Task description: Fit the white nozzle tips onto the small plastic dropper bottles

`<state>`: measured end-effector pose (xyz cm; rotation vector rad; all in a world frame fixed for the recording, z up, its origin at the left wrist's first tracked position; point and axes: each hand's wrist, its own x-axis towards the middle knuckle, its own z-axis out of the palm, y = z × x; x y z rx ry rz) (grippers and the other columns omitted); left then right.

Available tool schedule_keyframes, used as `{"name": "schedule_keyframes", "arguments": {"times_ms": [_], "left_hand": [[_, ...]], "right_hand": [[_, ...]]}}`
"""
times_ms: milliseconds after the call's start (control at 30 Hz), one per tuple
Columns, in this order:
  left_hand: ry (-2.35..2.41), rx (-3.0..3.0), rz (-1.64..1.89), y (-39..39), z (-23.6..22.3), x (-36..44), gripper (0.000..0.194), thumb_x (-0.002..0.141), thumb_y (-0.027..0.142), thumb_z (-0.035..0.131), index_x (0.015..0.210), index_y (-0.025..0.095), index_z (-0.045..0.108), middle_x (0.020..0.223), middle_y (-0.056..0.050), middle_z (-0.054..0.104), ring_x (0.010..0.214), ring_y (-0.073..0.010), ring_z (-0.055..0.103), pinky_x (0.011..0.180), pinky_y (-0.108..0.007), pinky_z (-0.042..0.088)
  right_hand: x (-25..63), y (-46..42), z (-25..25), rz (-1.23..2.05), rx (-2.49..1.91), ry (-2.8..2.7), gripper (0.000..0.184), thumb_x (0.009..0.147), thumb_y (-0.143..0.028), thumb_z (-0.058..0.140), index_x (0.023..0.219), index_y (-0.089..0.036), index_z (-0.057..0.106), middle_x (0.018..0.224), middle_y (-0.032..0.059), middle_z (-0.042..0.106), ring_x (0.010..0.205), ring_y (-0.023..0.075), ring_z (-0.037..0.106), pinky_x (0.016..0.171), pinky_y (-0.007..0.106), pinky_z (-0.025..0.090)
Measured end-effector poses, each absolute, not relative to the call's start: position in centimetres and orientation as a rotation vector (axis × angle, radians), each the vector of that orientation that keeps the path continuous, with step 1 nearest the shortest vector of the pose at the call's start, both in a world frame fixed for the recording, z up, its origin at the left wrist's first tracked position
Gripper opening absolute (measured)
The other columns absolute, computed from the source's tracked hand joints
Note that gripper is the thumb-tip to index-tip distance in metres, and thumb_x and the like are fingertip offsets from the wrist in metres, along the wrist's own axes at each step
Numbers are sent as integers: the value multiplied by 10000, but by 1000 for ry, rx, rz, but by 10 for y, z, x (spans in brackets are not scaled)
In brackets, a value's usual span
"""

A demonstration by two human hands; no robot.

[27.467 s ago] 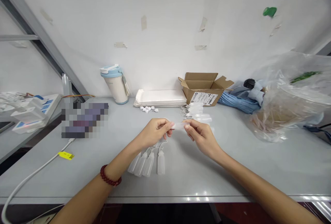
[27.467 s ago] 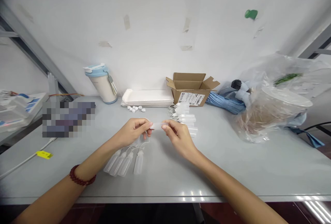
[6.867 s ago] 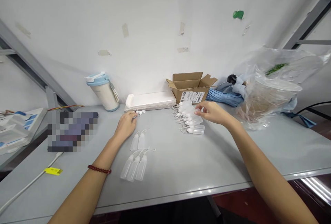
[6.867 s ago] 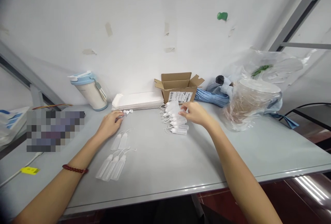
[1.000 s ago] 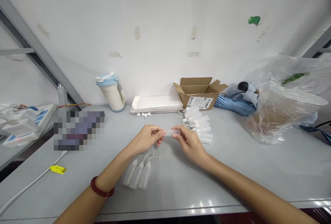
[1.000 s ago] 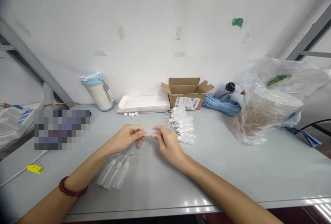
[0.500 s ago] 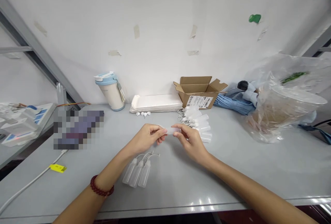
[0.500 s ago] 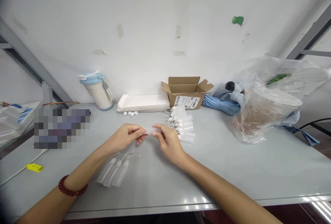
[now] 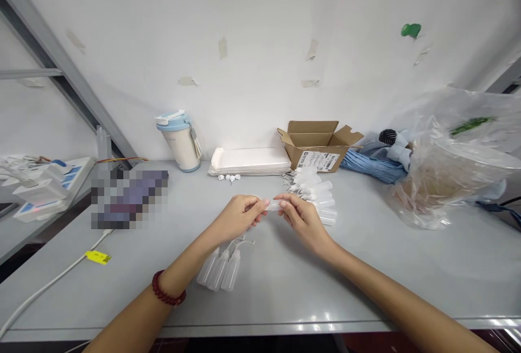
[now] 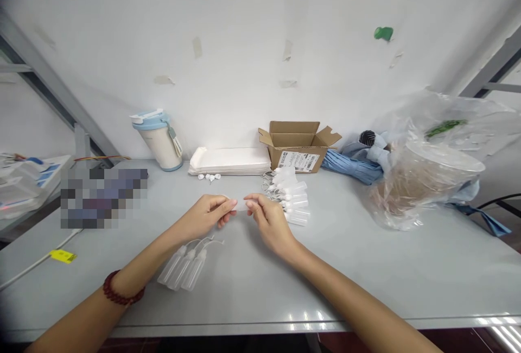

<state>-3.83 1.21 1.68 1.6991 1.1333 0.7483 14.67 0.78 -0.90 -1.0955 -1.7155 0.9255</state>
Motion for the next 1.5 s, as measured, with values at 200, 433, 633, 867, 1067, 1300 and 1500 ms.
{"name": "schedule_keyframes", "arguments": {"times_ms": [200, 433, 633, 867, 1067, 1300, 1500], "left_hand": [[1124, 1661, 734, 13, 15, -37, 455, 831, 548, 477, 602, 156, 513, 568, 24, 514, 568, -118, 514, 516, -215, 397], [1121, 1651, 720, 11, 26, -38, 387, 793, 510, 549, 686, 142, 608, 562, 30, 519, 518, -100, 480, 501, -215, 394], [1072, 1604, 760, 11, 24, -37, 400, 792, 498, 562, 602, 146, 552, 544, 31, 501, 504, -94, 472, 506, -217, 396], [1035, 1483, 728, 12, 23, -36, 440, 820, 519, 501, 589, 146, 537, 503, 42, 448, 447, -86, 428, 457, -217, 381], [1067, 1682, 806, 8, 29, -35, 350, 803, 444, 554, 608, 153, 563, 572, 11, 557, 564, -119, 530, 585, -236, 438], [1149, 1985, 837, 8, 23, -36, 262, 833, 383, 537, 705, 170, 620, 651, 7, 586, 643, -135, 521, 616, -227, 399], [1191, 2184, 861, 8, 22, -36, 236, 845, 346, 541, 710, 173, 629, 684, 5, 623, 644, -127, 520, 604, -225, 383]], "right_hand": [[147, 9, -8, 876, -1103, -1747, 316, 912, -382, 398, 1009, -152, 591, 609, 0, 533, 591, 139, 526, 551, 249, 388], [148, 4, 0, 682, -1077, -1880, 264, 900, -325, 409, 927, -151, 606, 613, 0, 538, 556, 129, 494, 541, 246, 373], [148, 5, 0, 635, -1074, -1899, 260, 920, -326, 405, 922, -150, 596, 588, -14, 497, 518, 118, 453, 518, 236, 375], [149, 5, -4, 347, -932, -2032, 239, 928, -301, 421, 1028, -140, 567, 824, 83, 621, 703, 164, 568, 634, 268, 436], [147, 3, 0, 602, -979, -1966, 252, 933, -319, 396, 885, -164, 588, 746, 36, 627, 654, 140, 555, 609, 246, 410], [149, 7, 5, 707, -1055, -1971, 258, 926, -309, 389, 792, -170, 559, 680, 10, 577, 599, 122, 490, 578, 240, 366], [150, 8, 7, 749, -1113, -1991, 295, 926, -333, 383, 733, -170, 536, 598, -14, 498, 567, 118, 458, 553, 240, 334]]}}
